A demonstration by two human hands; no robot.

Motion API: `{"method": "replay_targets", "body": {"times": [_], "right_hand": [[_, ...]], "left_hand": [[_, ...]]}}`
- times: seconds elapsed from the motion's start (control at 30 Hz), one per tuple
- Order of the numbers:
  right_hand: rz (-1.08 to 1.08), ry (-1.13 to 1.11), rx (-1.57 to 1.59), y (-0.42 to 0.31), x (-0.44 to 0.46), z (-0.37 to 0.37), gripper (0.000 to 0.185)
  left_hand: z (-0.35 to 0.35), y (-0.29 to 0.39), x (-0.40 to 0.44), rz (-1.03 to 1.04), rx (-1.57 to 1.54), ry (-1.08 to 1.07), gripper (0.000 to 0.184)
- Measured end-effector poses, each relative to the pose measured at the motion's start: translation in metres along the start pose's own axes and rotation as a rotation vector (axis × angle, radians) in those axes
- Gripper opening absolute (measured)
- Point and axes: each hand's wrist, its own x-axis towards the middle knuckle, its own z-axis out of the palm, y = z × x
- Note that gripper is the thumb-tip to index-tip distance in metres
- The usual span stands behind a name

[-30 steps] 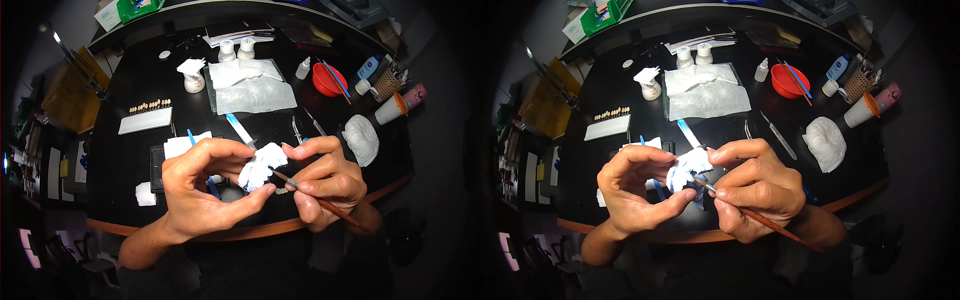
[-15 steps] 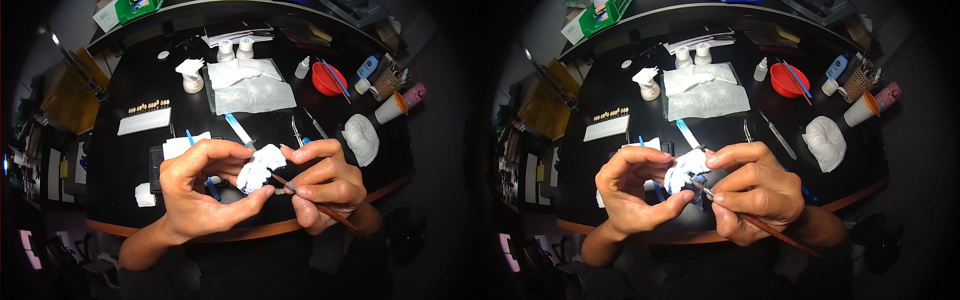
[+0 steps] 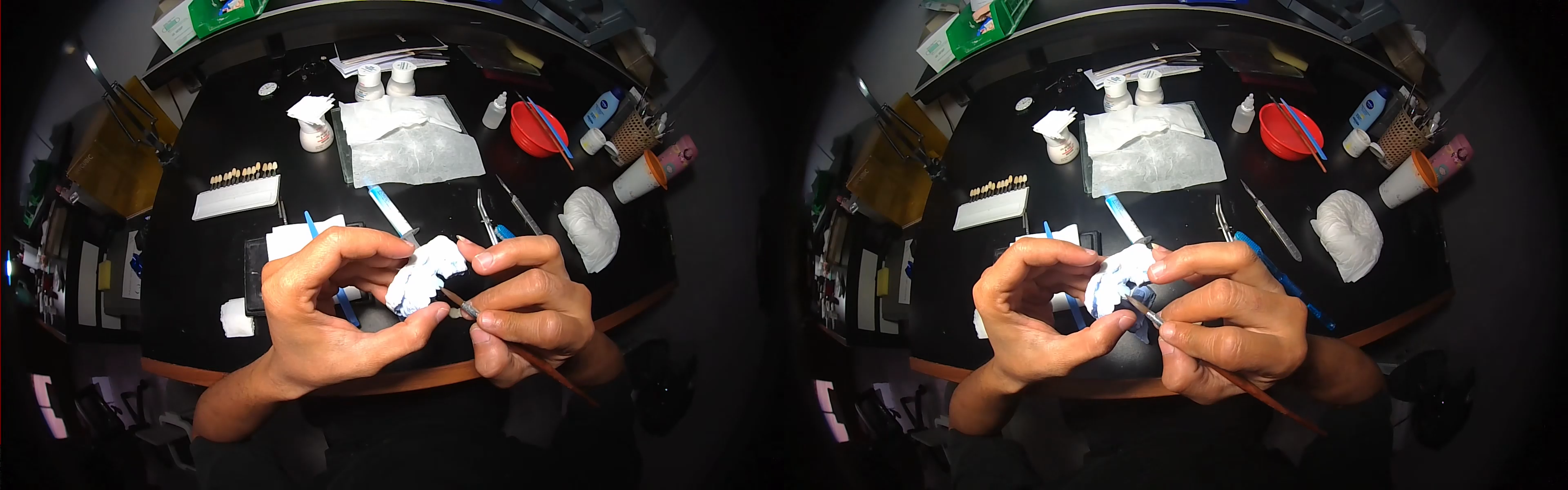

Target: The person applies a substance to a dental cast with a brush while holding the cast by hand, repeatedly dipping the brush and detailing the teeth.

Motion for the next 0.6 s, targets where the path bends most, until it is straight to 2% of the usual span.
{"method": "replay_targets", "body": {"times": [0.47,0.6], "right_hand": [[-0.006,-0.015,-0.035,-0.0019,-0.0001,0.0012,0.012],[-0.016,-0.003,-0.037,-0.0010,-0.0007,0.0024,0.012]], "left_hand": [[-0.0015,-0.0005,0.0000,0.033,0.058,-0.009,0.054],[0.0037,0.0004,0.0010,0.016,0.012,0.065,0.047]]}}
